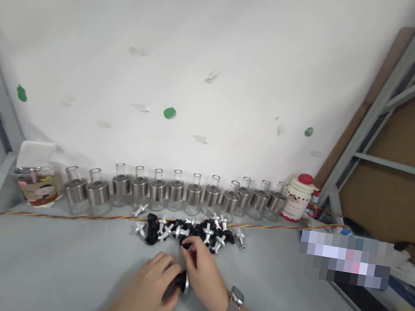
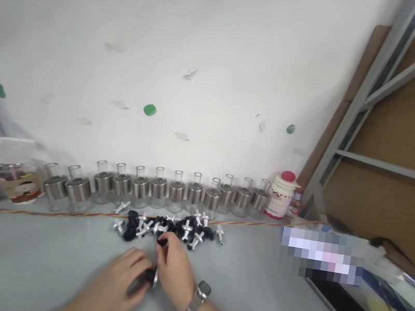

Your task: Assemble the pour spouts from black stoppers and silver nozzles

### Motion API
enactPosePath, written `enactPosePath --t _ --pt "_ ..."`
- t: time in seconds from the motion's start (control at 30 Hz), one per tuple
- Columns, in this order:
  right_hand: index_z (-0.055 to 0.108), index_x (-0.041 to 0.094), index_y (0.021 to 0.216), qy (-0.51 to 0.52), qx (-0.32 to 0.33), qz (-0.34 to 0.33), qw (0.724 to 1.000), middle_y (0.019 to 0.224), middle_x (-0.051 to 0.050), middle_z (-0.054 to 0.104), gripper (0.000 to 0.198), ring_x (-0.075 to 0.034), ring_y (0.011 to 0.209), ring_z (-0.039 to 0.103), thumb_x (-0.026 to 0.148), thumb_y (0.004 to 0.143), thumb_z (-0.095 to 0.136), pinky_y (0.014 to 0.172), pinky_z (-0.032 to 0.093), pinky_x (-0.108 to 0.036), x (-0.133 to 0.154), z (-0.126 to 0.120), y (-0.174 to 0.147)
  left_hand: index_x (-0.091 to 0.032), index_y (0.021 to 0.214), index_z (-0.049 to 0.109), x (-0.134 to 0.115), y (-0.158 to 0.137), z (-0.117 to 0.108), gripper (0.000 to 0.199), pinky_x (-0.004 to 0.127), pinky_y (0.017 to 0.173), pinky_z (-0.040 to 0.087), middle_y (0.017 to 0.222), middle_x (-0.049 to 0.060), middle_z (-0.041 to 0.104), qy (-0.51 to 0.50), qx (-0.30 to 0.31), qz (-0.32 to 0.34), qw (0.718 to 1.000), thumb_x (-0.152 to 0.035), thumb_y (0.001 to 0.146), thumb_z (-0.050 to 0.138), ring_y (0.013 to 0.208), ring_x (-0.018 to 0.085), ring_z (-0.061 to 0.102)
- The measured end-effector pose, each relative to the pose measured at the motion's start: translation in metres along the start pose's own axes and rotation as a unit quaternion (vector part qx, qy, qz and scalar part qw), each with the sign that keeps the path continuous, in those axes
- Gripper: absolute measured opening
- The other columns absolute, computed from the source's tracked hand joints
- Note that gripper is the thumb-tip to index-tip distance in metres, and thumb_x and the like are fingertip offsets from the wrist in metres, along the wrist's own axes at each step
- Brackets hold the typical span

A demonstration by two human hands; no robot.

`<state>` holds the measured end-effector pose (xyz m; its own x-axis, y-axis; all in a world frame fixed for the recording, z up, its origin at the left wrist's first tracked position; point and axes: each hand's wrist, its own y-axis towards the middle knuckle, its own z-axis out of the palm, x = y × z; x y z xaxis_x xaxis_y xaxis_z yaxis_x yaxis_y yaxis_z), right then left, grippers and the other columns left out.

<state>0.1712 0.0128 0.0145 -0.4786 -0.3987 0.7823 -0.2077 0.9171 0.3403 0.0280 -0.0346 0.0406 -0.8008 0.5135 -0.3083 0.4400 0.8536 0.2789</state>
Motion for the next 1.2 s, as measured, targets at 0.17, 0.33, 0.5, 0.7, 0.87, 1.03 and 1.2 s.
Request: enactPosePath --t 0.17,0.33,0.5,0.7,0.87,1.03,1.2 --pt "0.049 0.019 0.059 -0.005 0.031 0.060 0.998 0.054 0.002 0.049 0.042 -0.012 0.053 0.043 0.044 0.088 0.032 0.052 0.030 -0.023 0.002 -0.004 0.004 -0.020 0.083 0.055 -0.001 -0.002 -0.006 0.013 0.036 0.069 0.045 0.082 0.004 0.059 0.031 -0.004 -0.038 0.999 -0.015 0.075 0.046 0.079 0.022 0.055" --pt "0.037 0.019 0.045 0.071 0.060 0.114 0.989 0.044 0.006 0.033 0.044 -0.009 0.047 0.030 0.046 0.078 0.047 0.047 0.021 -0.024 0.001 -0.003 0.007 -0.019 0.083 0.052 0.003 0.000 -0.004 0.010 0.035 0.068 0.043 0.082 0.005 0.058 -0.018 -0.004 -0.064 0.998 -0.016 0.077 0.045 0.077 0.022 0.055" --pt "0.036 0.021 0.047 0.139 0.086 0.162 0.973 0.039 0.007 0.033 0.045 -0.008 0.038 0.032 0.052 0.077 0.042 0.040 0.024 -0.022 0.003 0.000 0.008 -0.021 0.095 0.046 0.002 -0.002 0.001 0.013 0.028 0.073 0.041 0.088 0.003 0.057 -0.199 0.009 -0.036 0.979 -0.027 0.087 0.038 0.081 0.016 0.054" --pt "0.038 0.021 0.053 0.280 0.143 0.198 0.928 0.036 0.010 0.031 0.051 -0.006 0.028 0.028 0.068 0.075 0.033 0.029 0.023 -0.020 0.018 0.005 -0.001 -0.022 0.081 0.042 0.009 -0.003 0.013 0.023 0.025 0.060 0.036 0.068 -0.002 0.051 -0.271 -0.058 -0.102 0.956 -0.036 0.091 0.026 0.062 0.014 0.049" --pt "0.039 0.021 0.061 0.322 0.140 0.129 0.927 0.042 0.009 0.036 0.046 -0.006 0.034 0.033 0.062 0.079 0.035 0.032 0.028 -0.017 0.025 0.009 -0.011 -0.021 0.083 0.048 0.017 -0.001 0.020 0.032 0.025 0.058 0.036 0.059 -0.004 0.047 -0.345 -0.102 -0.181 0.915 -0.046 0.087 0.029 0.057 0.014 0.045" --pt "0.042 0.020 0.065 0.292 0.105 0.132 0.942 0.043 0.009 0.037 0.045 -0.007 0.035 0.034 0.061 0.080 0.035 0.034 0.029 -0.019 0.024 0.013 -0.014 -0.019 0.091 0.051 0.010 0.006 0.020 0.046 0.022 0.044 0.032 0.051 -0.007 0.042 -0.486 -0.088 -0.274 0.825 -0.060 0.074 0.042 0.048 0.012 0.041" --pt "0.040 0.020 0.062 0.284 0.028 0.146 0.947 0.046 0.007 0.037 0.045 -0.008 0.039 0.036 0.060 0.082 0.032 0.038 0.031 -0.021 0.029 0.021 -0.015 -0.019 0.067 0.047 0.001 0.021 0.010 0.048 0.018 0.036 0.017 0.041 -0.012 0.030 -0.548 -0.083 -0.290 0.780 -0.066 0.060 0.052 0.037 0.005 0.023"
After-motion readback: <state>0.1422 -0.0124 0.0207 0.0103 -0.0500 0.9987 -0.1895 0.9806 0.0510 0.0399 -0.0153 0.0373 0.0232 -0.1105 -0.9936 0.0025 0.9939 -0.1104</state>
